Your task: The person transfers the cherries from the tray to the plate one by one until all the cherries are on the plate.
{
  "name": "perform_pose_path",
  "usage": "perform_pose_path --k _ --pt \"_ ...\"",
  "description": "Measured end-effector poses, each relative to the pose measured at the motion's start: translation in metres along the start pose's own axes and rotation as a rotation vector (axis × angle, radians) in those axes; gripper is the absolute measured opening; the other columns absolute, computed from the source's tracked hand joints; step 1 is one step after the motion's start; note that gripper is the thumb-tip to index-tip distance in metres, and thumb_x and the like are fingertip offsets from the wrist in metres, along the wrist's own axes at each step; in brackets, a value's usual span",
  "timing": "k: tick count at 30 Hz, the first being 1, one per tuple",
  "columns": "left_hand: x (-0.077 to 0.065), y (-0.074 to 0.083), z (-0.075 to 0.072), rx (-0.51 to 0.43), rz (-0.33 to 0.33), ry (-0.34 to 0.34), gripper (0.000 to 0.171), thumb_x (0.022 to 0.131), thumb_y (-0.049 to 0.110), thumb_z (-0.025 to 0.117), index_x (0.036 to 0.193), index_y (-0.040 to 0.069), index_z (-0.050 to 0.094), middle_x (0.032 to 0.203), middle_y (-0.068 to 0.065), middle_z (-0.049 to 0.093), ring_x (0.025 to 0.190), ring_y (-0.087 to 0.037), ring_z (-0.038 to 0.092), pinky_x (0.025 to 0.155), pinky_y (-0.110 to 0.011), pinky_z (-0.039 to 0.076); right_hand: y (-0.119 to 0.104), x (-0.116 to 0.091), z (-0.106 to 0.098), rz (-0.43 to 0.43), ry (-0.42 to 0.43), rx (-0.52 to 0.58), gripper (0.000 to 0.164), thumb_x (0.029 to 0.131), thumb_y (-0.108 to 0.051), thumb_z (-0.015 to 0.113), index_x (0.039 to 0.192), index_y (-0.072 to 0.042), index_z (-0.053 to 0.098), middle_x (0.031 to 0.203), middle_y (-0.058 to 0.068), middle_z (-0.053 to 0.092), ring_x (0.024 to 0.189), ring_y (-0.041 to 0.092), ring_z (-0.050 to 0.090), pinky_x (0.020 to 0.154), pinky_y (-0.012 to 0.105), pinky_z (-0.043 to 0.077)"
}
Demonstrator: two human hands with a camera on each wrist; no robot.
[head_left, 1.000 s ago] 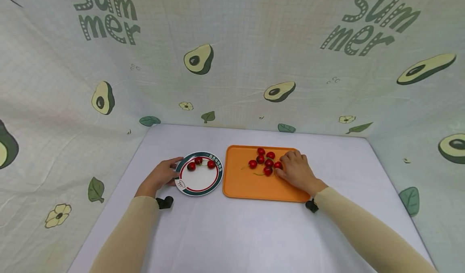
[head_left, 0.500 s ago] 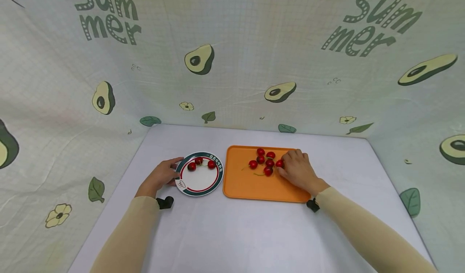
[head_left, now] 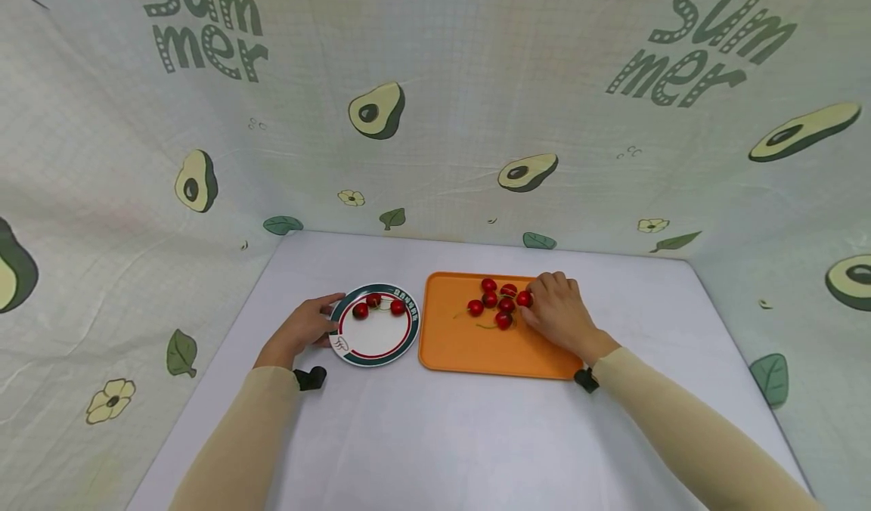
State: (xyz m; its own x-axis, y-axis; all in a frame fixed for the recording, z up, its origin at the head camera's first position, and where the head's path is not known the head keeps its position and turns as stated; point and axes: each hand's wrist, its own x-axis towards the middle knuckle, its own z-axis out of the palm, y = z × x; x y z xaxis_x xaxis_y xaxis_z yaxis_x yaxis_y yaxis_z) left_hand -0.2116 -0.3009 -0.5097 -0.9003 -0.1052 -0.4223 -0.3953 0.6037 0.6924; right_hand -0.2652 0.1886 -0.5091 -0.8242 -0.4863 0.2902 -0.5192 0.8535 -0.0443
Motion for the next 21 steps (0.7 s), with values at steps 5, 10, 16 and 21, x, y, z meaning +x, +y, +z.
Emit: perform_pose_path --k 5,10,16,21 --pt "0.000 0.000 0.000 -0.006 0.002 -0.005 0.069 0.098 0.003 0.067 0.162 0.019 0.044 0.149 -0.025 0.048 0.114 -0.033 0.055 0.074 -0.026 0.057 -0.009 0.007 -0.002 -0.024 0.023 0.014 0.040 0.095 -0.033 0.074 0.113 0.001 0.064 0.115 0.020 0.062 0.107 0.039 0.051 0.091 0.054 0.042" --pt "0.000 0.001 -0.001 -0.014 -0.002 -0.009 0.070 0.098 0.003 0.066 0.162 0.019 0.044 0.150 -0.025 0.048 0.111 -0.033 0.056 0.074 -0.026 0.057 -0.019 0.014 -0.001 -0.052 0.033 0.015 0.039 0.096 -0.033 0.072 0.112 0.002 0.064 0.113 0.019 0.062 0.105 0.038 0.051 0.090 0.054 0.043" --pt "-0.002 0.002 -0.003 -0.005 -0.004 -0.010 0.070 0.098 0.003 0.067 0.162 0.020 0.044 0.148 -0.025 0.049 0.109 -0.033 0.056 0.073 -0.026 0.057 -0.035 0.025 0.003 -0.117 0.070 0.007 0.040 0.096 -0.033 0.074 0.109 0.002 0.062 0.109 0.019 0.060 0.101 0.038 0.050 0.086 0.052 0.044" --pt "-0.004 0.003 -0.003 -0.002 -0.005 -0.005 0.069 0.098 0.003 0.067 0.161 0.020 0.045 0.147 -0.025 0.049 0.110 -0.032 0.056 0.074 -0.025 0.055 -0.057 0.039 0.004 -0.148 0.057 0.019 0.041 0.097 -0.036 0.072 0.113 0.001 0.063 0.111 0.018 0.061 0.103 0.038 0.052 0.088 0.052 0.046"
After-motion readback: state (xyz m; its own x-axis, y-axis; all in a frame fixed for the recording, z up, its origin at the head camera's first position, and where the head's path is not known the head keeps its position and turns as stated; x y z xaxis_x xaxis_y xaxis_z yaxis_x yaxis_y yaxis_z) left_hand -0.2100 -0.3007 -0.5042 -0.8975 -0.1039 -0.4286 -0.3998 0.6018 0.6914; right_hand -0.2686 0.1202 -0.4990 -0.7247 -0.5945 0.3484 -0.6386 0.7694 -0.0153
